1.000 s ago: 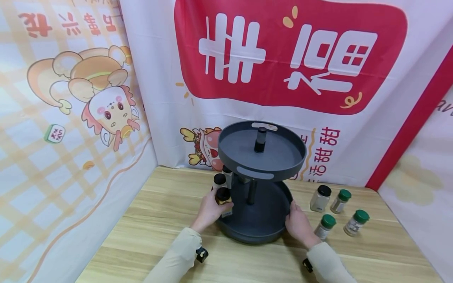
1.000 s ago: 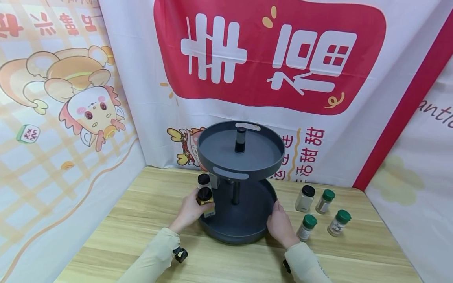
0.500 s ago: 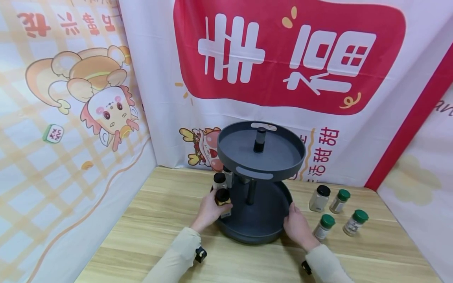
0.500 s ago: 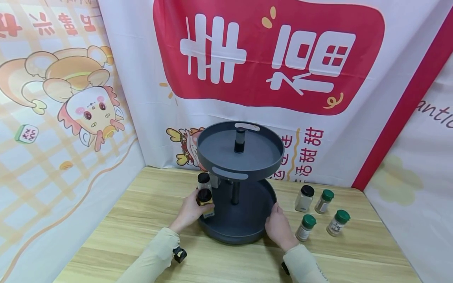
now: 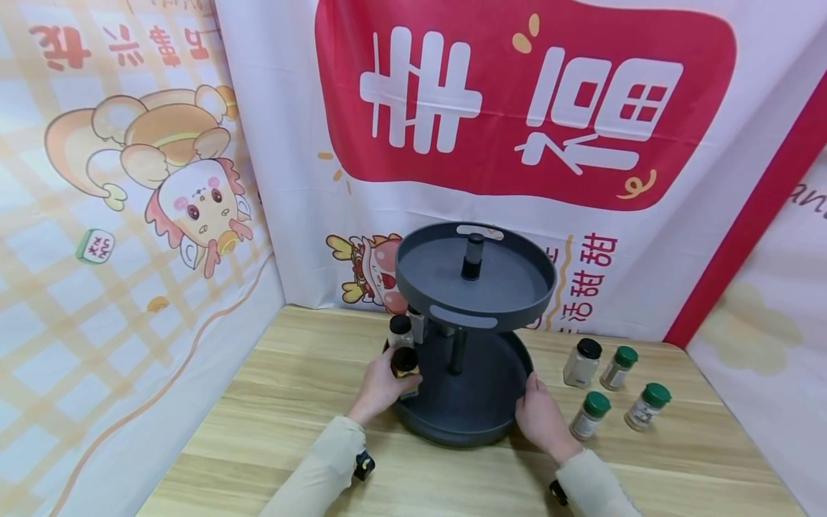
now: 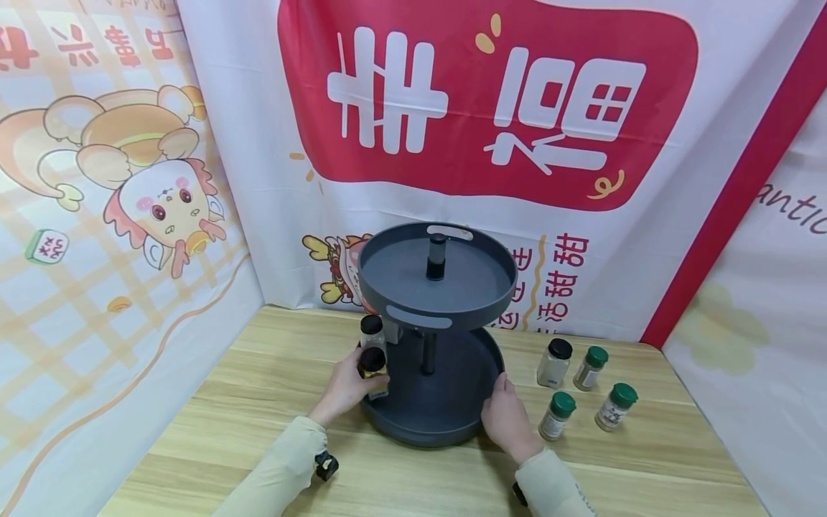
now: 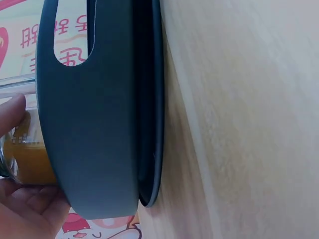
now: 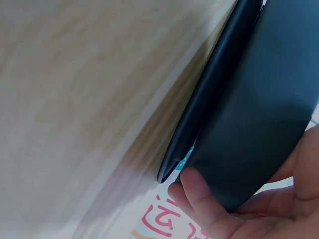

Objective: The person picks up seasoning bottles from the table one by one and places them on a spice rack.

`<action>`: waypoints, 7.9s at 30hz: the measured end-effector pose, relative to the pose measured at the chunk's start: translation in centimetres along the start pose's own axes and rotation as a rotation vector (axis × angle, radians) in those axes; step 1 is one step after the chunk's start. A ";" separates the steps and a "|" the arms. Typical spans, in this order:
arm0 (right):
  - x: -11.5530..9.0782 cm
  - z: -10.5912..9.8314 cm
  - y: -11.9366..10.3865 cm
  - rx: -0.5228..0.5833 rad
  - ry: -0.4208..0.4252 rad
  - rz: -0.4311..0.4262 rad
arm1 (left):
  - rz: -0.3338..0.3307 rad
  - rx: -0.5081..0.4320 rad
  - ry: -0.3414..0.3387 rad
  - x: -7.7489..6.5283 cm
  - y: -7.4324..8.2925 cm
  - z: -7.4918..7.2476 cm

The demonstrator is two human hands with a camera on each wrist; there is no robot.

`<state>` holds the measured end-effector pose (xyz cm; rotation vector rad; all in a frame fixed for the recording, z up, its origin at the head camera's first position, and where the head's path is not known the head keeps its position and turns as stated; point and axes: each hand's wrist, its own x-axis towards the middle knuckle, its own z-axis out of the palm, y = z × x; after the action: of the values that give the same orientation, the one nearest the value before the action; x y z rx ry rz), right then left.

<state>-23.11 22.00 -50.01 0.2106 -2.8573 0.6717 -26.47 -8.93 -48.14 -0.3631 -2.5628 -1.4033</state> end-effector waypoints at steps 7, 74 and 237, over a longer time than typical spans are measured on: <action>0.0 0.0 -0.1 -0.011 -0.012 0.011 | 0.012 0.003 -0.011 0.3 -0.7 0.0; -0.3 -1.5 -0.6 -0.033 -0.002 0.073 | 0.003 -0.030 0.019 4.1 3.4 -8.1; -0.1 -12.9 3.3 0.307 0.137 0.130 | 0.043 -0.275 0.027 6.8 12.7 -7.7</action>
<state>-21.54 30.79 -40.08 0.0211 -2.6424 1.1062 -28.68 -8.08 -31.96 -0.4354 -2.3285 -1.7353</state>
